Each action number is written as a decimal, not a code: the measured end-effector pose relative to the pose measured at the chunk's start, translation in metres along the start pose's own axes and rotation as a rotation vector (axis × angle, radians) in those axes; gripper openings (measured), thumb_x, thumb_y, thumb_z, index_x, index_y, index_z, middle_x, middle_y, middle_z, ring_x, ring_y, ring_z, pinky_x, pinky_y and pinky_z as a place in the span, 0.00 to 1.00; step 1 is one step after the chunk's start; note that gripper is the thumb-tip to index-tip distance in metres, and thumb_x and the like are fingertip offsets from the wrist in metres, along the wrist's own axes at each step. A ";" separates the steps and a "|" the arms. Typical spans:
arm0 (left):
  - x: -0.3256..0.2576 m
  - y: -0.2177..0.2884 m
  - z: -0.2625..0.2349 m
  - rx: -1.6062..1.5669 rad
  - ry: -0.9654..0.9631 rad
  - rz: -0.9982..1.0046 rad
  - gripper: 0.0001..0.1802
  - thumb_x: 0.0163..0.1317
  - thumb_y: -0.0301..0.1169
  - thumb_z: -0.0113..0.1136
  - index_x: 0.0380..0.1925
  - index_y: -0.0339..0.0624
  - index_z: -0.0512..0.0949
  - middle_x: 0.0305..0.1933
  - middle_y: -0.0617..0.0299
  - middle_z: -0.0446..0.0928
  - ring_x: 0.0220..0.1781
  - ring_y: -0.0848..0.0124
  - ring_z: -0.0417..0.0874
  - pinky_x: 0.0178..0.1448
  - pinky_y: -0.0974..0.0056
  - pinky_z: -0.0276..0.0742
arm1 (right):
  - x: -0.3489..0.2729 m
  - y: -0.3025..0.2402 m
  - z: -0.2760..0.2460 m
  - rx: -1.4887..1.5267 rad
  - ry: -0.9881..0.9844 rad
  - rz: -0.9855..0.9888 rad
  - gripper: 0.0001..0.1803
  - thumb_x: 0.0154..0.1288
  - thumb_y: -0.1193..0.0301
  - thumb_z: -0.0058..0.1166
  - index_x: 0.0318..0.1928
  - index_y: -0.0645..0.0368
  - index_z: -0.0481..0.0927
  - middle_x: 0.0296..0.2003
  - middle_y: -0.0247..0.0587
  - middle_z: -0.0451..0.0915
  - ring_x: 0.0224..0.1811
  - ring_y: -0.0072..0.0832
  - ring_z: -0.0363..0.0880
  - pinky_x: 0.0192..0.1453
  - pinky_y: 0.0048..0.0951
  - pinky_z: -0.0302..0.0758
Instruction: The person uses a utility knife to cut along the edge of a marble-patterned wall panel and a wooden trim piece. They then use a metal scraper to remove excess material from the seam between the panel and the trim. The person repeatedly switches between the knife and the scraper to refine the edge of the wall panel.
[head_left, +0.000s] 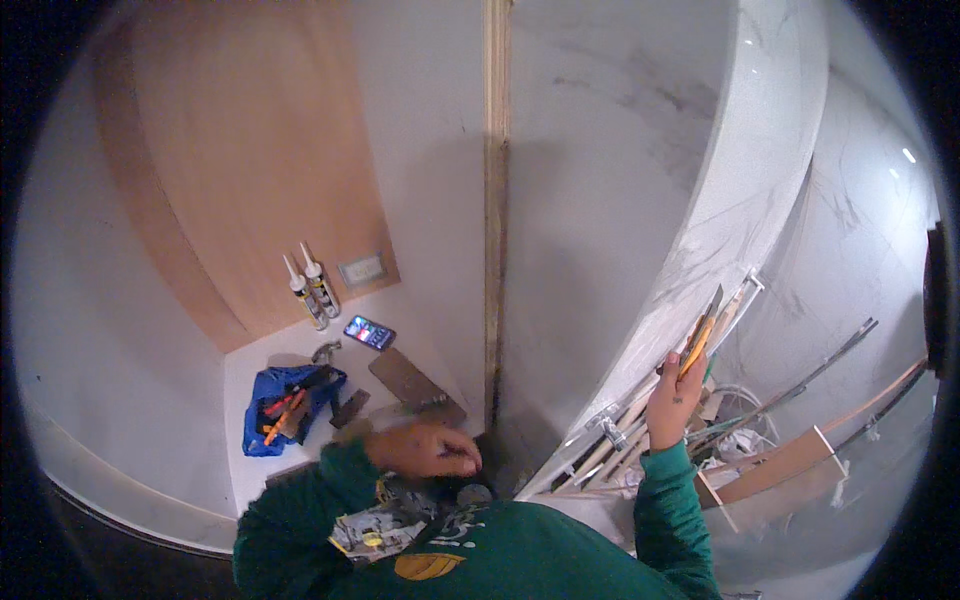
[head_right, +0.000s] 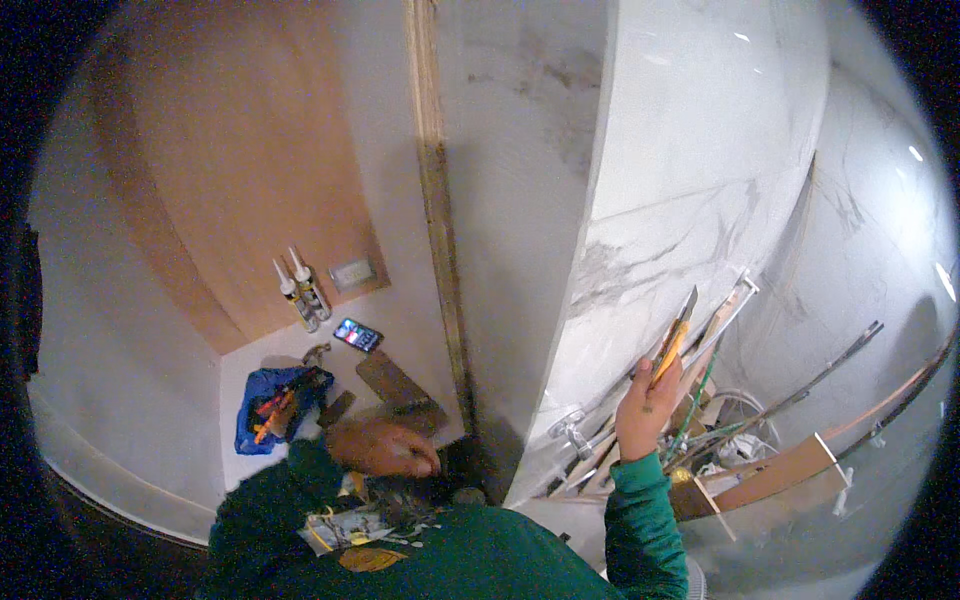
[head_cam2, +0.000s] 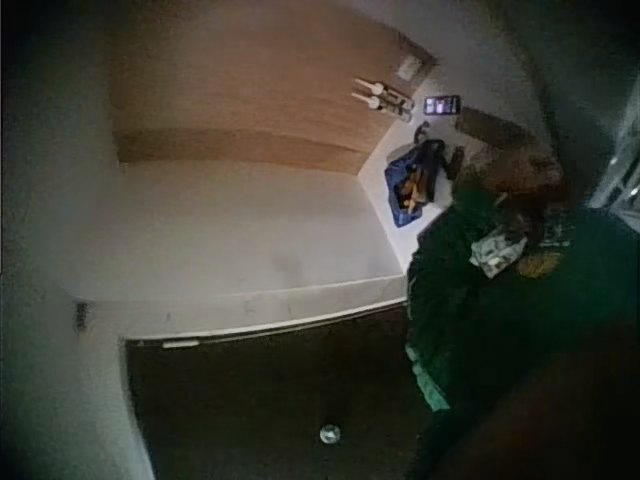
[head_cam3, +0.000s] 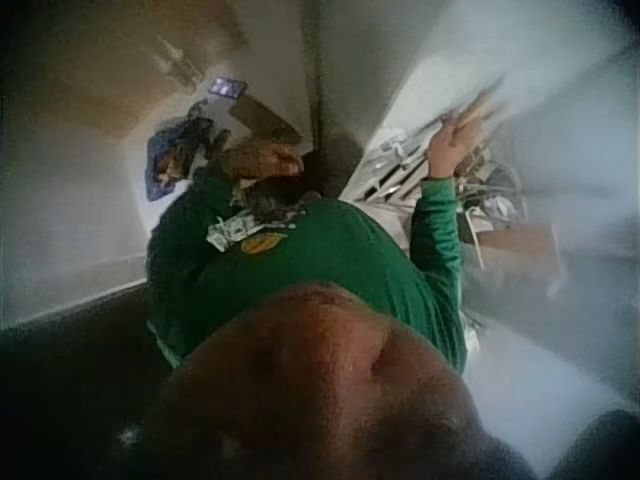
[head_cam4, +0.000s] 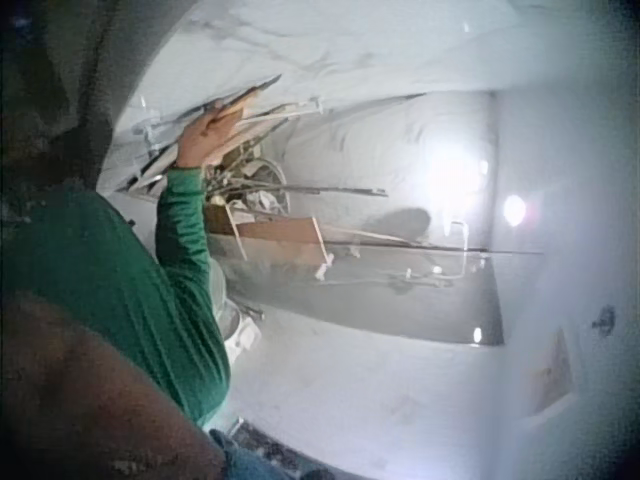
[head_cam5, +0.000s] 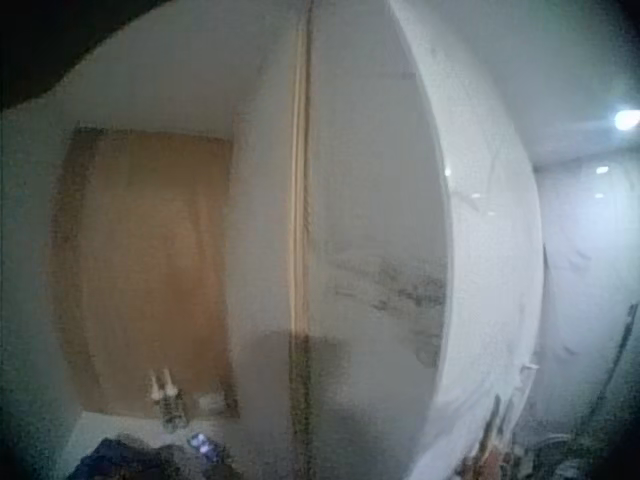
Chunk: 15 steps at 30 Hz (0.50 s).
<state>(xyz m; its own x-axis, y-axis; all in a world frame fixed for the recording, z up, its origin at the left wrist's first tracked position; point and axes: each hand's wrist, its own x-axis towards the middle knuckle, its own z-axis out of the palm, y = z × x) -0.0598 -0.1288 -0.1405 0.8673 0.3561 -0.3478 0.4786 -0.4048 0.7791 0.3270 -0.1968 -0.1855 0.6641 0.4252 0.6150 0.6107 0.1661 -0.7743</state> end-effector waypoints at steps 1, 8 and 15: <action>-0.009 0.004 -0.022 0.229 0.275 0.197 0.17 0.67 0.41 0.66 0.50 0.43 0.86 0.52 0.55 0.86 0.54 0.58 0.85 0.60 0.54 0.80 | 0.001 0.000 0.003 -0.019 0.003 -0.032 0.20 0.81 0.70 0.49 0.65 0.67 0.69 0.43 0.45 0.76 0.41 0.31 0.76 0.48 0.34 0.75; -0.062 0.187 -0.199 1.525 1.158 0.643 0.20 0.60 0.33 0.68 0.54 0.47 0.83 0.45 0.55 0.78 0.49 0.54 0.80 0.50 0.52 0.79 | -0.003 -0.006 -0.012 0.023 -0.037 0.046 0.19 0.81 0.69 0.49 0.64 0.67 0.70 0.44 0.47 0.78 0.42 0.31 0.76 0.48 0.34 0.74; -0.064 0.273 -0.250 1.955 1.198 0.595 0.23 0.67 0.39 0.63 0.63 0.58 0.81 0.55 0.55 0.77 0.54 0.53 0.78 0.60 0.50 0.74 | -0.001 -0.015 -0.009 0.042 -0.031 0.039 0.16 0.82 0.69 0.49 0.62 0.65 0.71 0.42 0.42 0.76 0.39 0.29 0.76 0.46 0.32 0.75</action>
<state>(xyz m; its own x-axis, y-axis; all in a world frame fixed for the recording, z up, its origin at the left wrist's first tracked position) -0.0186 -0.0514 0.2246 0.8200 -0.2017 0.5356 0.4451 -0.3637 -0.8183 0.3211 -0.2077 -0.1736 0.6732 0.4593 0.5795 0.5653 0.1855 -0.8038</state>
